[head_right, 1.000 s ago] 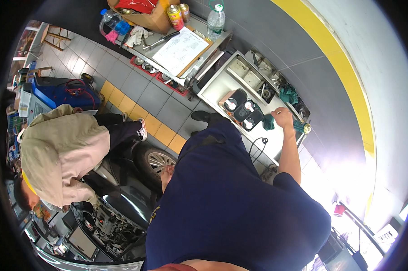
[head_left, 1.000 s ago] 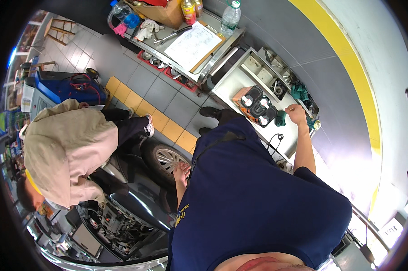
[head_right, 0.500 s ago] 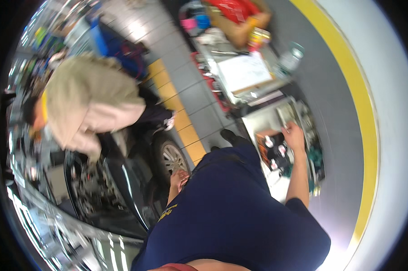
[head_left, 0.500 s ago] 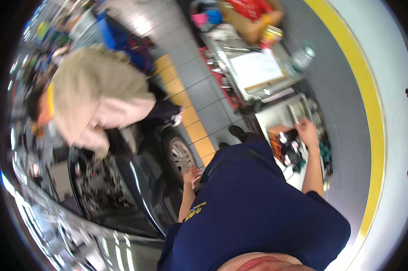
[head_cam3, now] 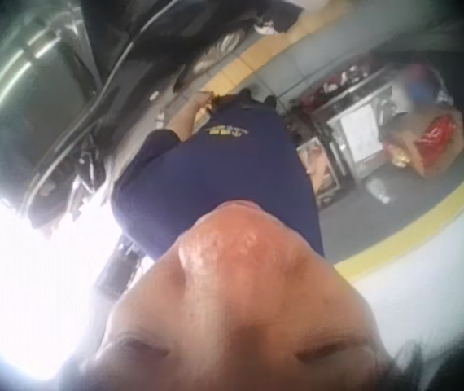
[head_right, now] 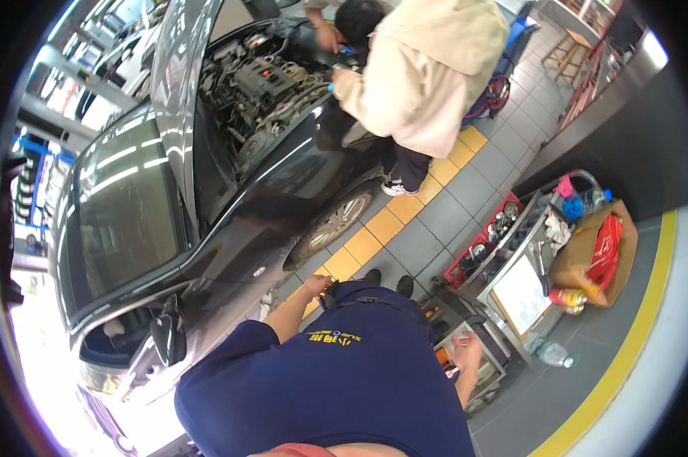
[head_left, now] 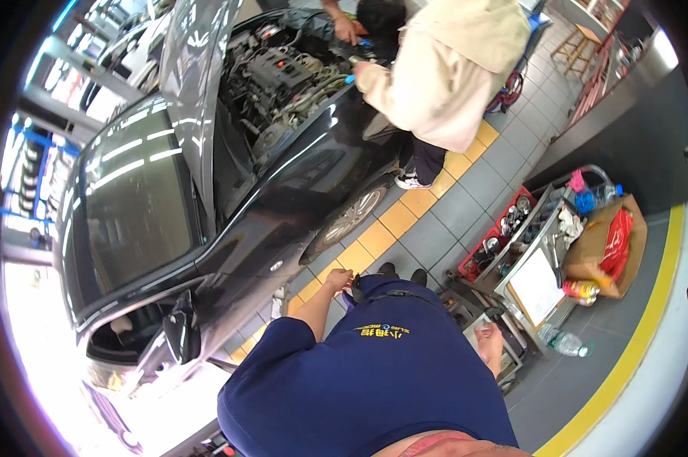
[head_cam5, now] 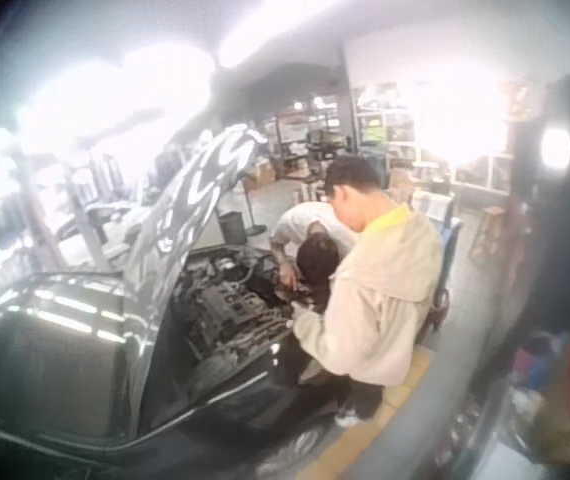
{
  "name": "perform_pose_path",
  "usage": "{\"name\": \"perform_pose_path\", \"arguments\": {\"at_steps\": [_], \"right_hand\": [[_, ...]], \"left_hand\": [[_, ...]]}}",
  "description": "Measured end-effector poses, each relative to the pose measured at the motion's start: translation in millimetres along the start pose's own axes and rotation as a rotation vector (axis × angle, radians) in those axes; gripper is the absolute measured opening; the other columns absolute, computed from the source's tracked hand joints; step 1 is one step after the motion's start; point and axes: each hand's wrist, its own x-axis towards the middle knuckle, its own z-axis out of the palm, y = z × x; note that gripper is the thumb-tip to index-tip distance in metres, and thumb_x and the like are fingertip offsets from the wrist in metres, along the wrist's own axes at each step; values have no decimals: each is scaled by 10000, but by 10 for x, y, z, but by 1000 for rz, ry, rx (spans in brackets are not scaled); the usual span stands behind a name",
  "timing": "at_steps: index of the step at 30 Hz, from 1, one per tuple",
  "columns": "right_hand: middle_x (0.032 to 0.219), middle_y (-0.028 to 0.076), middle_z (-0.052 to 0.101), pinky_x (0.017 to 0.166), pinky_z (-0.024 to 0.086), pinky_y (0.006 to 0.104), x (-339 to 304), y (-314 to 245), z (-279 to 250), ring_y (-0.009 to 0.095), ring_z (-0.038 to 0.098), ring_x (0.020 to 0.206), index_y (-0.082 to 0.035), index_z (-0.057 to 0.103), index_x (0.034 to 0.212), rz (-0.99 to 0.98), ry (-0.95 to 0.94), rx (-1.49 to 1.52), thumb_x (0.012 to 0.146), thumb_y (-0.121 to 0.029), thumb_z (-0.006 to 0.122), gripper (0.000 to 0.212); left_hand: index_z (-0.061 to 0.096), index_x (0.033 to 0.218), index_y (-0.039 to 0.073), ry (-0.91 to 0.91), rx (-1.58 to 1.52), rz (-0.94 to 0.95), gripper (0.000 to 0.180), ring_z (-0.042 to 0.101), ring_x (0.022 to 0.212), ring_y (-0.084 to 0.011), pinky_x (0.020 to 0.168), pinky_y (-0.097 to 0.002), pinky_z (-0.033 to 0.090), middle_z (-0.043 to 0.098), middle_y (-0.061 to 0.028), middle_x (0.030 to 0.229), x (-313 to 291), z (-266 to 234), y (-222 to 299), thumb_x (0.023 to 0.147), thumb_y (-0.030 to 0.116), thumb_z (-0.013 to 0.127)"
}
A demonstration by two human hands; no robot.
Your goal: The person picks up two orange oil containers from a cart, opens them, and pours the contents into the engine oil filler of a car with the hood open. They place the empty containers on the engine bay and repeat the process with a second container.
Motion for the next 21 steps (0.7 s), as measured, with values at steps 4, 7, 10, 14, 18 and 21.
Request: {"name": "perform_pose_path", "arguments": {"at_steps": [4,7,10,14,18,21], "right_hand": [[1104,206,876,978,642,489,14,-352,-130,373,852,1081,0,780,1380,-11,-63,-21,1011,-320,905,503],[1136,206,878,1003,639,485,-41,-523,-201,369,851,1113,-1,782,1388,-1,-74,-71,1003,-327,910,521],[1146,207,879,1012,639,487,-163,-604,-240,370,851,1123,-5,782,1400,-4,-68,-132,999,-334,911,534],[1157,210,882,1019,641,486,-368,-618,-215,376,850,1123,-5,778,1415,61,-72,-156,1002,-351,906,554],[1135,212,881,983,650,482,-586,-519,-75,377,855,1091,2,776,1399,102,-51,-119,1007,-345,902,538],[1096,219,878,926,662,460,-773,-377,45,375,862,1044,10,776,1361,146,-32,-127,1010,-310,898,491]], "left_hand": [[829,1098,21,-3,-90,-48,347,819,722,-263,560,-447,641,857,-131,954,63,36,-600,1106,342,697],[825,1082,46,-34,-266,-68,299,793,675,-248,525,-436,629,831,-101,894,128,86,-1054,1101,318,701],[807,1050,78,-16,-266,-180,242,757,633,-226,511,-414,623,792,-65,837,179,116,-1314,1094,291,699],[827,1085,64,-47,-111,-167,254,788,678,-242,560,-411,659,831,-92,928,222,31,-1292,1101,280,694],[840,1113,58,-29,-33,-99,338,803,708,-253,576,-396,630,854,-126,974,273,-144,-1038,1121,358,684],[842,1141,47,-92,-37,-138,394,821,781,-248,640,-413,645,862,-133,1028,407,-331,-788,1135,403,674]]}}
